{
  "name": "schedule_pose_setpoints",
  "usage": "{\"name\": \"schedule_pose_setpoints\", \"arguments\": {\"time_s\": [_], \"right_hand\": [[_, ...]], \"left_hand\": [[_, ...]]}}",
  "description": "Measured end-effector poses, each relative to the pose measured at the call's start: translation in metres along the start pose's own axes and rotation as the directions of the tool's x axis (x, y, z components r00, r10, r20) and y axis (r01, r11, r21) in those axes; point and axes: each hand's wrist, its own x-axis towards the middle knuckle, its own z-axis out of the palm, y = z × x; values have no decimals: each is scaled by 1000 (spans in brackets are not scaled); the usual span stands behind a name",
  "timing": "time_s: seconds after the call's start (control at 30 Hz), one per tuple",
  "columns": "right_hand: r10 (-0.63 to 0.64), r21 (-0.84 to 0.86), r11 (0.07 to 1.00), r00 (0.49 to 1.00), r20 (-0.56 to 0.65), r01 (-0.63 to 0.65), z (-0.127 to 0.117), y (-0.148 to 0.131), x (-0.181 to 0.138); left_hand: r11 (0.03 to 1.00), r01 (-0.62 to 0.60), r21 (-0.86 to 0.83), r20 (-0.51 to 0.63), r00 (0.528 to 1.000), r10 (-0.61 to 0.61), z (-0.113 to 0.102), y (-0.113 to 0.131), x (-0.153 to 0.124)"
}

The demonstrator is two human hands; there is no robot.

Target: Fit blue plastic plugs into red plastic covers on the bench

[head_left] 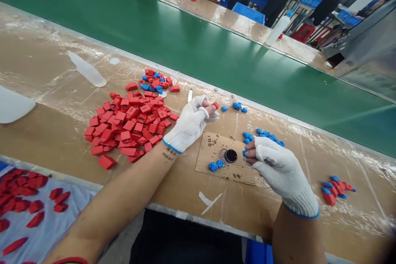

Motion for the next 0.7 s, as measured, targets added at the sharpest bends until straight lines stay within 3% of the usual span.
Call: {"name": "schedule_pose_setpoints", "arguments": {"time_s": [0.17,0.4,0.53,0.7], "right_hand": [[-25,-163,985,988,155,50,2,-10,13],[-37,-163,984,971,235,76,10,-1,16],[20,-169,985,982,190,12,4,-3,15],[178,-217,965,975,133,-147,4,1,18]], "left_hand": [[1000,29,0,19,999,-29,2,4,-2],[999,32,31,-24,999,-32,2,8,-1],[998,19,66,-15,1000,-18,1,6,0],[998,7,61,-9,1000,-7,1,3,1]]}}
